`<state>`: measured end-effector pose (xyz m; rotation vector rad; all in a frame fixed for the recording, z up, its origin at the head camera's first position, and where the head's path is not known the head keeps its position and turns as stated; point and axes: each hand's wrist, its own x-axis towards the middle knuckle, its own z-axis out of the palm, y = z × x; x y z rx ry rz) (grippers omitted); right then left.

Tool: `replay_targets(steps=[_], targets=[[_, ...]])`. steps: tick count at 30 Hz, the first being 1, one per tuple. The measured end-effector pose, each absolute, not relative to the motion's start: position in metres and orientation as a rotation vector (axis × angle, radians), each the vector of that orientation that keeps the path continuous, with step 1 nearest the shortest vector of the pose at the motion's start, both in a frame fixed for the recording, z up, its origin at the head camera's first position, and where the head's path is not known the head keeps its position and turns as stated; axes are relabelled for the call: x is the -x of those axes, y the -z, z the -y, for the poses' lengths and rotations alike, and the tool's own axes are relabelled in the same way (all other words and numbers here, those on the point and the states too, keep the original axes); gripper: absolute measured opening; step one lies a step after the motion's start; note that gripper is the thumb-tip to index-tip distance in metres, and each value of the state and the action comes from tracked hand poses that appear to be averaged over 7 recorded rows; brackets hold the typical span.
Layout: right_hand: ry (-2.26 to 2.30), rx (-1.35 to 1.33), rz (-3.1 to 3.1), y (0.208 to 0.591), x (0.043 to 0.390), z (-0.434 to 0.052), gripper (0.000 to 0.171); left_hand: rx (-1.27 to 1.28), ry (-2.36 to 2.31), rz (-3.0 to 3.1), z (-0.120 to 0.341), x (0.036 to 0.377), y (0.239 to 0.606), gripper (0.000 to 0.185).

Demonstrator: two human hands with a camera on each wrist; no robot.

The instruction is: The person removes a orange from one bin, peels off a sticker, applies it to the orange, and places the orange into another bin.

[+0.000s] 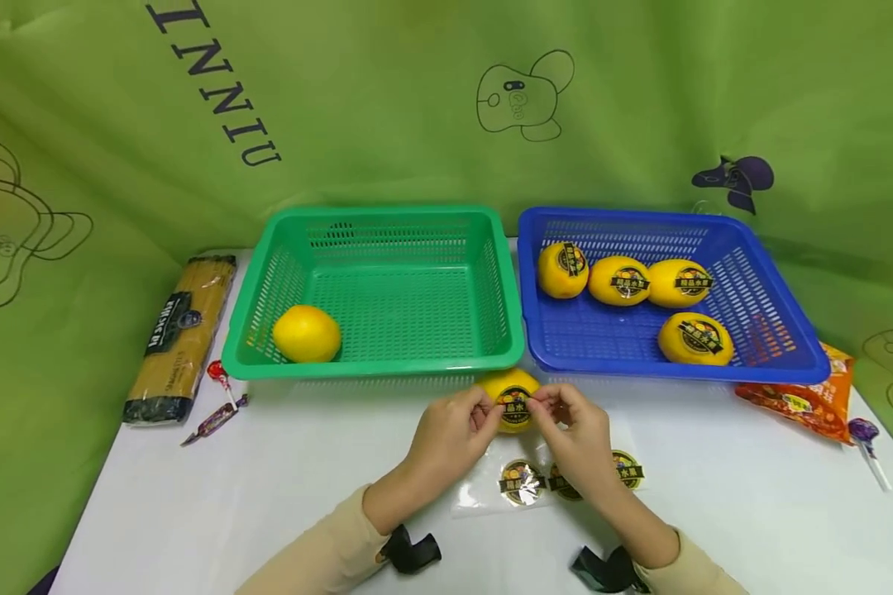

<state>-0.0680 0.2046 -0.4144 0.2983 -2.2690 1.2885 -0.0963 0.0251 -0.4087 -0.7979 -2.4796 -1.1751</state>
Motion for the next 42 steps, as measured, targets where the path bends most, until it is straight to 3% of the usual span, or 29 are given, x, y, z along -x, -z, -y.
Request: replay_targets(steps=[3,7,11,14,24,28,36,42], targets=[[-1.221,-0.309,2.274,0.419,0.075,-0.204,0.014,0.762,0.969,2.438,-0.023,0.099,0.416,0.023],[-1.129,-0.376,2.213,0.423,0.076,-0.204,0.023,0.863,0.809,2.304,-0.019,0.100,0.423,0.011],[-1.108,-0.469,2.235,0.427,0.077,-0.205,0.039,0.971,0.732,2.221,-0.019,0.101,0.423,0.034],[-1.058,-0.521,2.275,0.427,0.079,-0.207,0.044,0.979,0.743,2.232,-0.020,0.105,0.421,0.041],[-0.984,-0.612,2.283,0.421,0.085,-0.216,0.039,0.878,1.031,2.293,-0.023,0.114,0.426,0.043],[-1.076,-0.645,2.330,0.426,0.079,-0.220,0.046,0.900,1.087,2.295,-0.023,0.108,0.437,0.047],[-1.138,-0.665,2.321,0.433,0.079,-0.226,0.045,0.861,1.028,2.339,-0.023,0.111,0.441,0.058],[-1.428,-0.582,2.320,0.435,0.076,-0.235,0.040,0.849,0.941,2.404,-0.023,0.107,0.440,0.061]])
